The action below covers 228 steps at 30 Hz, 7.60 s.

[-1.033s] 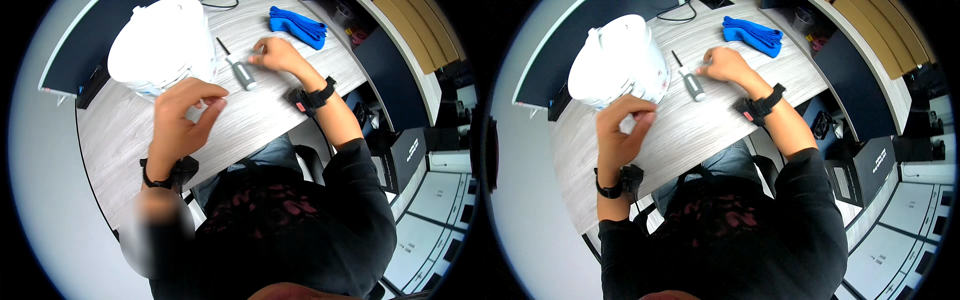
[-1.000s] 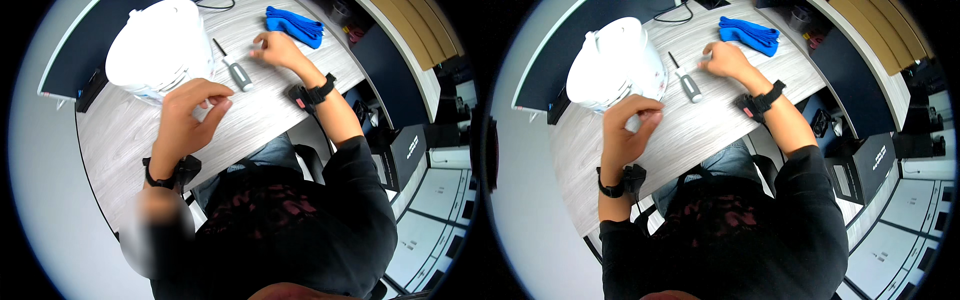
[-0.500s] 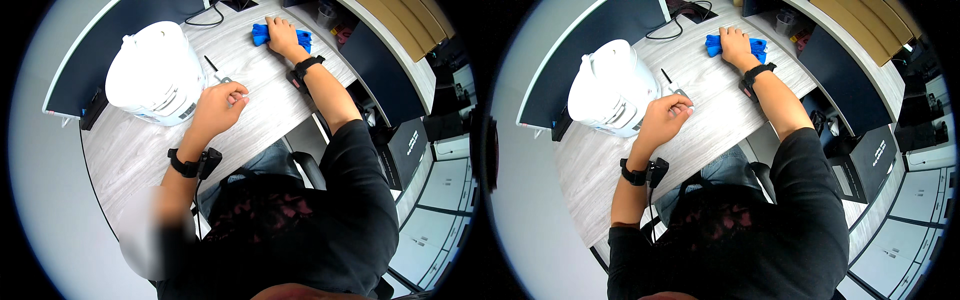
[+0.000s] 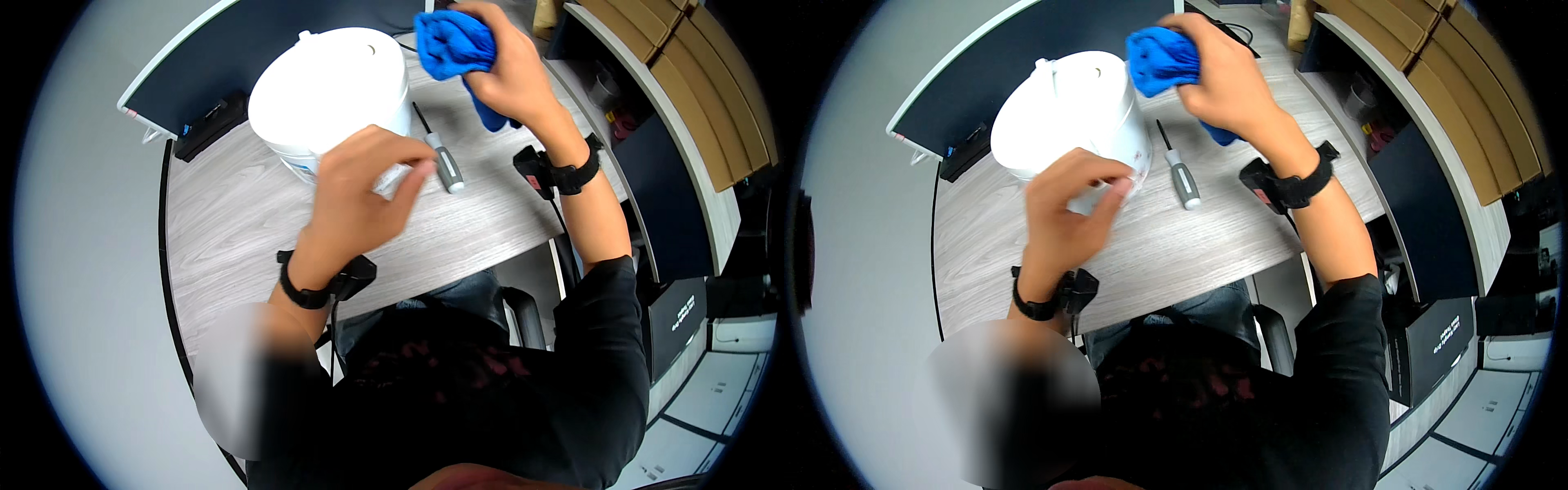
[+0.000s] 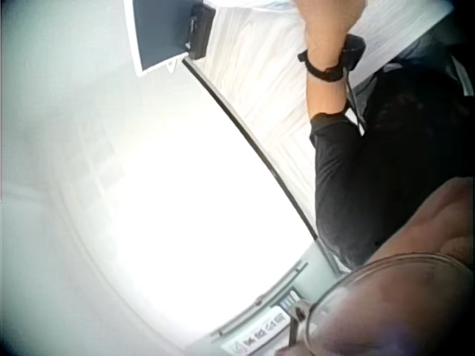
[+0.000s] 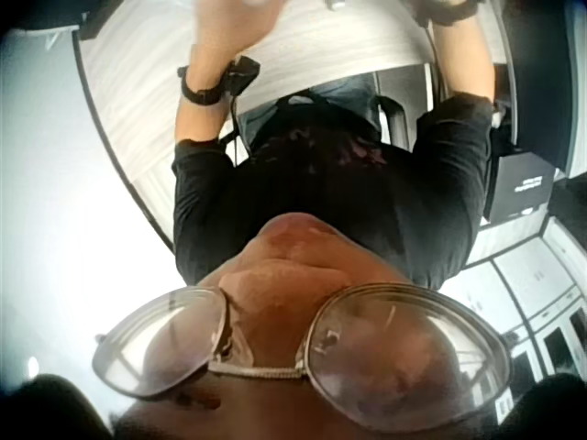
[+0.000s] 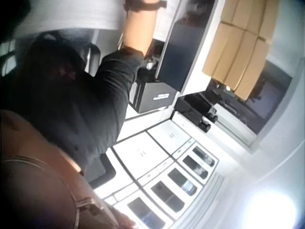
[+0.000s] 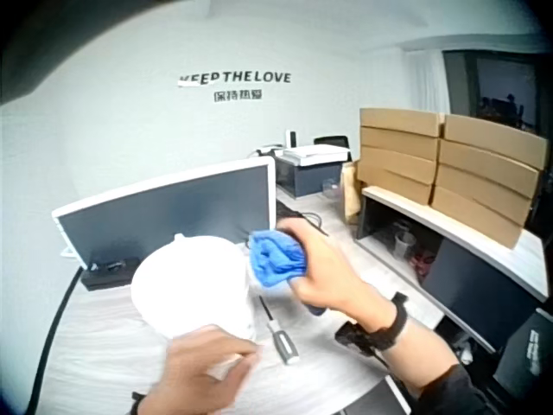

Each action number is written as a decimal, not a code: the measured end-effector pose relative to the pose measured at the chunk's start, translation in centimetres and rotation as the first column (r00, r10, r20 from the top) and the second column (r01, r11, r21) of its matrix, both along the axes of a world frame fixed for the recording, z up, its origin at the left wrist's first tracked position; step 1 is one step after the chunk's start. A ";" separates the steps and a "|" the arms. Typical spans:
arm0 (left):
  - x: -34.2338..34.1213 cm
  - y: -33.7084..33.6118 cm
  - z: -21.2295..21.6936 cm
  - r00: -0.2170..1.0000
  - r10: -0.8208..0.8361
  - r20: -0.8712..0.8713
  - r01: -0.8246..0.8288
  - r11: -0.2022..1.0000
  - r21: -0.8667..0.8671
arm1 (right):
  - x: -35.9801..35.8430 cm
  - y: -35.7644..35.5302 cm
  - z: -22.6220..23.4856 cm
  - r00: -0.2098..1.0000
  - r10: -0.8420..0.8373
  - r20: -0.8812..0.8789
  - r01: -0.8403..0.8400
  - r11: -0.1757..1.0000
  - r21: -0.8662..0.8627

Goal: The person uses a screwdriver to tighten screws on a white appliance, then attaches a white plastic component and wipes the exterior with a blue cloth.

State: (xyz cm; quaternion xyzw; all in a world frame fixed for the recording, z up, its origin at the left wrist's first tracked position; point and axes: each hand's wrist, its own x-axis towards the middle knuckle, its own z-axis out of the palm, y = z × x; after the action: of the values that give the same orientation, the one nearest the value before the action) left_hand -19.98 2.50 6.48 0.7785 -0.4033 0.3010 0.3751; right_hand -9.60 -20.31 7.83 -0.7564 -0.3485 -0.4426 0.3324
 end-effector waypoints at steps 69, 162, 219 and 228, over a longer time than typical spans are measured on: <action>5.8 5.4 -2.8 0.793 0.540 0.282 -0.568 0.823 0.020 | 10.5 7.2 5.2 0.962 0.062 -0.265 -0.219 0.754 -0.619; 5.5 5.9 -3.4 0.810 0.524 0.265 -0.559 0.825 0.078 | 10.3 11.7 7.5 0.954 0.193 -0.232 -0.298 0.721 -0.626; 5.6 6.0 -2.9 0.826 0.494 0.269 -0.535 0.839 0.102 | 9.8 10.6 5.9 0.992 0.053 -0.113 -0.117 0.713 -0.692; 5.7 5.7 -3.0 0.832 0.486 0.267 -0.510 0.860 0.025 | 11.1 10.9 6.0 0.986 -0.002 -0.170 -0.116 0.724 -0.680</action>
State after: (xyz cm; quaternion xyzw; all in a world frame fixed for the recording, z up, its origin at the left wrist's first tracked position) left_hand -14.25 8.19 3.52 0.8290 -0.2445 0.4648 0.1922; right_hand 1.52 -9.42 13.84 -0.8472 -0.4832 -0.2100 0.0686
